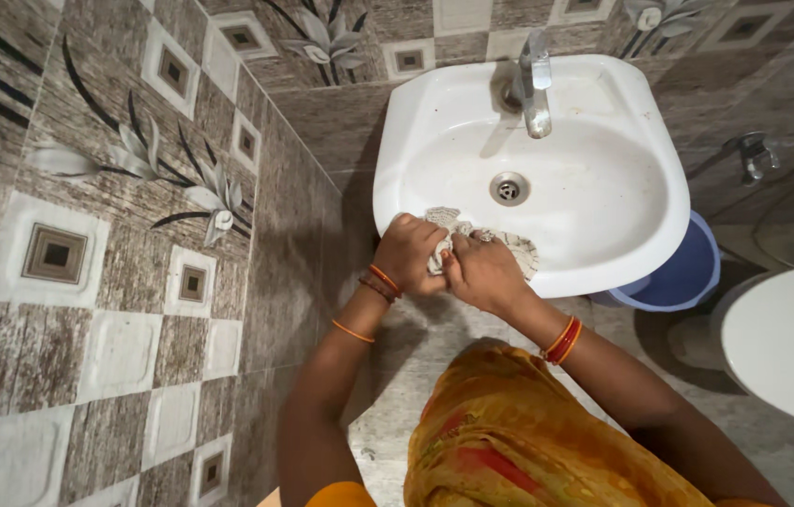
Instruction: The person wipes a white pedestal sink using a cloth, repeatedly scrubbing the basin and the areas around the faucet.
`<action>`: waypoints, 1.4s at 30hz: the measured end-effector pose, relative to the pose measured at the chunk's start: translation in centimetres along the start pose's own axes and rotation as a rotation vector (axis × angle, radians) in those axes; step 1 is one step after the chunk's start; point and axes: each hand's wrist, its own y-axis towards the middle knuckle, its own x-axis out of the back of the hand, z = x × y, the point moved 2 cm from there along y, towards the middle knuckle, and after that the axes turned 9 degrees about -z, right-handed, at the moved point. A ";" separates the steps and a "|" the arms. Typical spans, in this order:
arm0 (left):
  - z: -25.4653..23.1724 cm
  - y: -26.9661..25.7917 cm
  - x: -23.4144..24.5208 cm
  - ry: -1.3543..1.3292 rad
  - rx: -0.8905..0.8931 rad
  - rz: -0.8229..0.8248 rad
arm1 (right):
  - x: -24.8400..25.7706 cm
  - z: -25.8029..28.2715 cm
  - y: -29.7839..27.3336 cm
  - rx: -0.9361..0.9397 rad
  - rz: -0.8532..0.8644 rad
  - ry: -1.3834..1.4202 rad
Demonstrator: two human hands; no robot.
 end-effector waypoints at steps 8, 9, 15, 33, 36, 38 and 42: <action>-2.3 -0.5 -1.4 0.059 0.120 -0.123 | 1.3 -0.2 -1.2 -0.006 -0.062 0.022; -2.8 -0.5 -1.8 0.071 0.140 -0.123 | 1.6 -0.5 -1.5 -0.014 -0.055 0.024; -7.7 0.1 -4.7 0.181 0.245 -0.195 | 4.6 -3.2 -4.6 0.025 -0.114 0.038; -17.9 8.4 -18.4 0.278 0.473 -0.041 | 14.1 -20.4 -7.4 0.311 -0.101 -0.007; -17.3 10.8 -20.9 0.150 0.547 0.004 | 14.9 -21.9 -5.9 0.357 -0.079 0.044; -16.6 11.4 -21.4 0.133 0.520 0.041 | 15.0 -22.5 -6.3 0.332 -0.066 0.059; -16.2 11.0 -21.2 0.053 0.537 0.062 | 14.4 -21.9 -6.9 0.250 -0.128 0.103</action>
